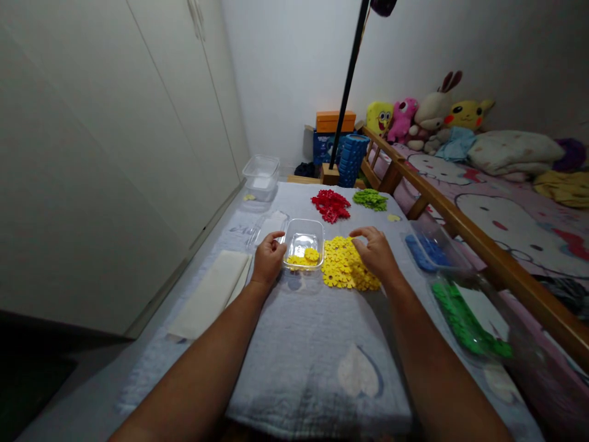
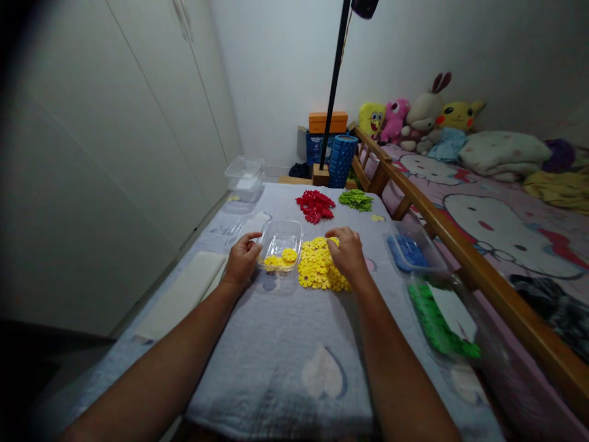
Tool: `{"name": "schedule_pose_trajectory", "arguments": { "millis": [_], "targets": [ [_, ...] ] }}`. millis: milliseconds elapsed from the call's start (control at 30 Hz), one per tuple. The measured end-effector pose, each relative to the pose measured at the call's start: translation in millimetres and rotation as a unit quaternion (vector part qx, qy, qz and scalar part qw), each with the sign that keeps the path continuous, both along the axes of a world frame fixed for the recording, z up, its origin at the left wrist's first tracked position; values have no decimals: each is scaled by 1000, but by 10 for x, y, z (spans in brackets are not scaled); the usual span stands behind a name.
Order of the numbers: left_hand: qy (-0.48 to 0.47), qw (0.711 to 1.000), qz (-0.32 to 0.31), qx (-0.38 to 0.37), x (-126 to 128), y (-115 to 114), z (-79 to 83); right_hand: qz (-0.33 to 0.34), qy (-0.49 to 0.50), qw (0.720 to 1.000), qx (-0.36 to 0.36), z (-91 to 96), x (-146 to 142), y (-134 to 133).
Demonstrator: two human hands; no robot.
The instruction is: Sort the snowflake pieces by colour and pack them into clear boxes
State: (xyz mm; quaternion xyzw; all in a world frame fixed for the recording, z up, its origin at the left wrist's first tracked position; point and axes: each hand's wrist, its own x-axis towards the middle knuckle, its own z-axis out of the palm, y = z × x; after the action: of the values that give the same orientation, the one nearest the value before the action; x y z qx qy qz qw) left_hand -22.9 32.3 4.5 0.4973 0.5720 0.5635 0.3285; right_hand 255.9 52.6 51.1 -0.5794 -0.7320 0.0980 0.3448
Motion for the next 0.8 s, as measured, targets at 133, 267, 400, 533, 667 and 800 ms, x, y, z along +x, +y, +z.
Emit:
{"name": "schedule_pose_trajectory", "arguments": {
  "millis": [133,267,400,533,667,800],
  "targets": [
    [1,1000,3,-4,-1,-3,1,-52,-58,993,-88,-60,455,37],
    [5,1000,-2,-6,-18,6,-13,-75,-83,984,-137,-234,685,-20],
    [7,1000,-5,-6,-22,2,-9,-54,-109,983,-137,-400,765,-42],
    [15,1000,-3,-12,-18,-9,7,-27,-138,977,-161,-445,778,-27],
    [15,1000,-3,-15,-18,-7,9,-30,-96,976,-193,-409,747,-34],
    [19,1000,-4,-17,-25,5,-5,-36,-97,974,-200,-389,679,-35]
  ]
}}
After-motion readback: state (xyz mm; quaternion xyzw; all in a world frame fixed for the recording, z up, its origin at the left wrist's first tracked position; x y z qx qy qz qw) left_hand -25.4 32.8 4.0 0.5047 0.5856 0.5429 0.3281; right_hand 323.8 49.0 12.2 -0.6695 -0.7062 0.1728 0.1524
